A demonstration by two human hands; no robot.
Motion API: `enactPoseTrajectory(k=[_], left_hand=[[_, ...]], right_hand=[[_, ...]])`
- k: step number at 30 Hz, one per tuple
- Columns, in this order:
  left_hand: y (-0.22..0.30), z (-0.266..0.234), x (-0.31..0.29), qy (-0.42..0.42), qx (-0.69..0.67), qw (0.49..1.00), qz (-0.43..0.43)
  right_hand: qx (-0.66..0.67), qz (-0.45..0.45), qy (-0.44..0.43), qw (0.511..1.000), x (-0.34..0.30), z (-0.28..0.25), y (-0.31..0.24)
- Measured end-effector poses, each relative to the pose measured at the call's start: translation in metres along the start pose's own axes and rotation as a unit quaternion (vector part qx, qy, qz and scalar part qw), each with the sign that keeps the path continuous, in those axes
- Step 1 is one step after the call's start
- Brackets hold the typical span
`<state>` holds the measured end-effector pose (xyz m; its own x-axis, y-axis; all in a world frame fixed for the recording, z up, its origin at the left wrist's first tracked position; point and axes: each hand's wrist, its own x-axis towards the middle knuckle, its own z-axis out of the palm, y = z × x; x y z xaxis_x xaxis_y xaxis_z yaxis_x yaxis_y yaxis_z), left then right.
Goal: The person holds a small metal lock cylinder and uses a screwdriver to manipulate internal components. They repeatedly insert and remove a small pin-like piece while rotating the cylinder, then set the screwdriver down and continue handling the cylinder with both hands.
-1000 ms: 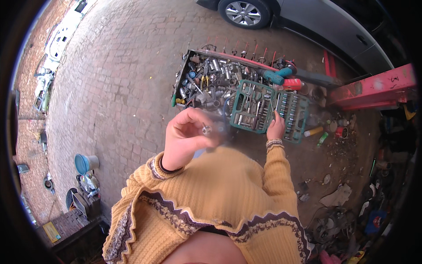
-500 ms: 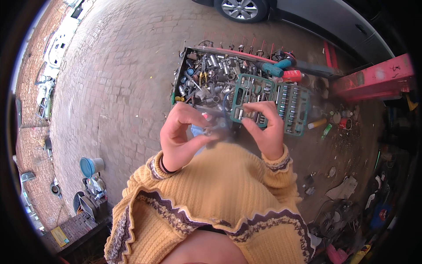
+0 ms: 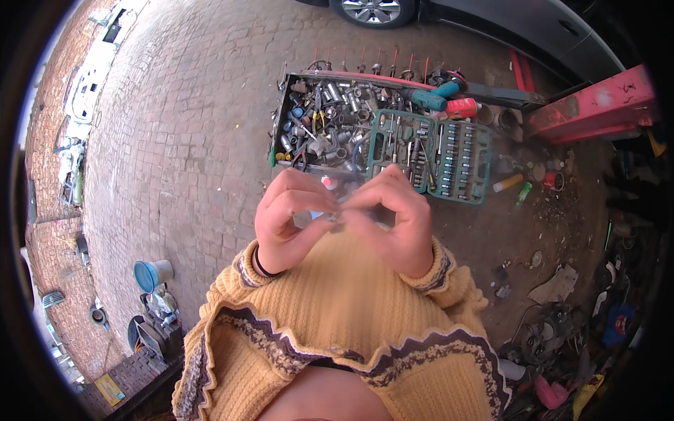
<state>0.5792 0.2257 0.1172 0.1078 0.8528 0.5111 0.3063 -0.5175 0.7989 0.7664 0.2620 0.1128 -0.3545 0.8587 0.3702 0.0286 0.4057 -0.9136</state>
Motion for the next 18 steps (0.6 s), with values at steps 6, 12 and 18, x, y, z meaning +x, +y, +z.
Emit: enactPoseTrajectory(k=[6,12,18], left_hand=[[-0.005,0.011,-0.009,0.035,-0.191,0.966,-0.172],[-0.017,0.02,-0.015,0.065,-0.293,0.94,-0.165],[-0.022,0.027,-0.018,0.091,-0.443,0.847,-0.278]], right_hand=[[-0.059,-0.027,0.024,0.998,-0.001,0.006,0.004],[-0.062,-0.02,0.03,0.997,-0.002,0.011,0.009],[-0.112,-0.031,0.049,0.992,-0.004,0.018,0.018]])
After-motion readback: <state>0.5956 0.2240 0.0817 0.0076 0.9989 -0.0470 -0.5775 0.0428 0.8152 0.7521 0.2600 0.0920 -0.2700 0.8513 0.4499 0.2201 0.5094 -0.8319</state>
